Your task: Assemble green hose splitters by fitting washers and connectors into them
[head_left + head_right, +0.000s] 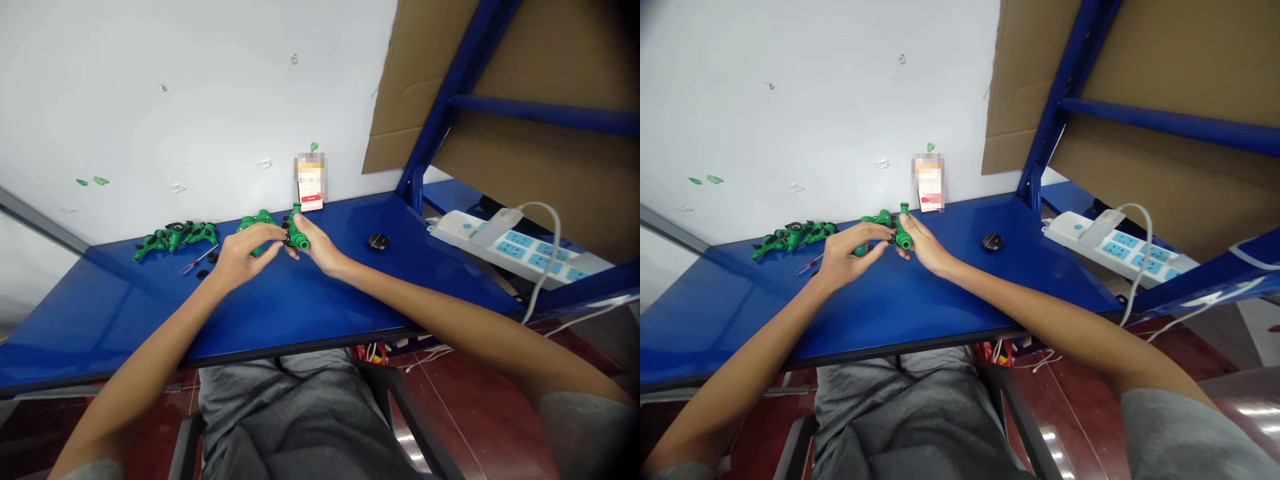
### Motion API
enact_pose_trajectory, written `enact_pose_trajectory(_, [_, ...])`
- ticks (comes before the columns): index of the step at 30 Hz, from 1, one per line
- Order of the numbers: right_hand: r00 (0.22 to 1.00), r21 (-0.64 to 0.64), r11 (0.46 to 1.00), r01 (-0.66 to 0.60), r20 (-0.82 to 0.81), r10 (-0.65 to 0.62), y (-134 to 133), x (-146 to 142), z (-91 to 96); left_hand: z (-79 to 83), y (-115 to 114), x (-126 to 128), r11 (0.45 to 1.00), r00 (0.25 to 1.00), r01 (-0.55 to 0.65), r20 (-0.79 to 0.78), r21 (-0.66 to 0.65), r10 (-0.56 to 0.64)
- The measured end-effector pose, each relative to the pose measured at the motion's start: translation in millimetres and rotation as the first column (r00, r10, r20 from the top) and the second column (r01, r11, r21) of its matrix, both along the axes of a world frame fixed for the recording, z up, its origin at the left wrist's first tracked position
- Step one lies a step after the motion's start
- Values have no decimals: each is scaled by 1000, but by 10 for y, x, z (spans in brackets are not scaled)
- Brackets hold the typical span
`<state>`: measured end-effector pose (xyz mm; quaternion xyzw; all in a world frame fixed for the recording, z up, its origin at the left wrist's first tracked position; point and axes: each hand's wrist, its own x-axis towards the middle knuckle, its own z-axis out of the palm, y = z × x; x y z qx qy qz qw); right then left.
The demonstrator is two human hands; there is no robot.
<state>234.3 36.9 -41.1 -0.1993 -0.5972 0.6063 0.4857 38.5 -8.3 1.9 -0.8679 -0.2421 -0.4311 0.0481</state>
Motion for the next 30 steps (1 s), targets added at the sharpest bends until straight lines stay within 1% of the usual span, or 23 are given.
enact_pose_trajectory(2, [1000, -27, 1000, -12, -18, 12, -14, -1, 6, -20, 2, -3, 1000, 1000, -12, -12, 26, 13])
enact_pose_trajectory(6, [999, -103, 994, -39, -33, 35, -58, 1, 38, -60, 2, -5, 989, 997, -60, -30, 132, 64])
enact_pose_trajectory(11, [997, -193, 978, -79, -17, 77, -126, 13, 106, -62, 8, -11, 967, 993, -78, -63, 242, 95])
enact_pose_trajectory(14, [994, -240, 965, -110, 0, 114, -154, 26, 144, -51, 10, -15, 955, 990, -88, -77, 283, 114])
enact_pose_trajectory(17, [992, -275, 954, -119, 14, 128, -165, 34, 163, -62, 13, -22, 954, 991, -83, -80, 288, 110])
enact_pose_trajectory(19, [993, -287, 952, -106, 23, 118, -165, 38, 165, -85, 17, -29, 952, 990, -90, -81, 293, 118])
enact_pose_trajectory(21, [992, -302, 947, -107, 35, 123, -160, 44, 166, -111, 23, -42, 939, 984, -107, -97, 327, 146])
enact_pose_trajectory(24, [978, -336, 926, -175, 52, 204, -154, 57, 178, -128, 26, -64, 901, 975, -108, -134, 420, 179])
enact_pose_trajectory(26, [969, -339, 918, -206, 61, 240, -156, 64, 193, -117, 21, -76, 884, 966, -105, -163, 455, 198])
enact_pose_trajectory(28, [973, -317, 930, -186, 73, 219, -163, 65, 208, -92, 13, -83, 882, 958, -113, -184, 458, 219])
enact_pose_trajectory(30, [983, -277, 951, -138, 80, 166, -173, 61, 222, -66, 7, -88, 891, 957, -122, -186, 438, 222])
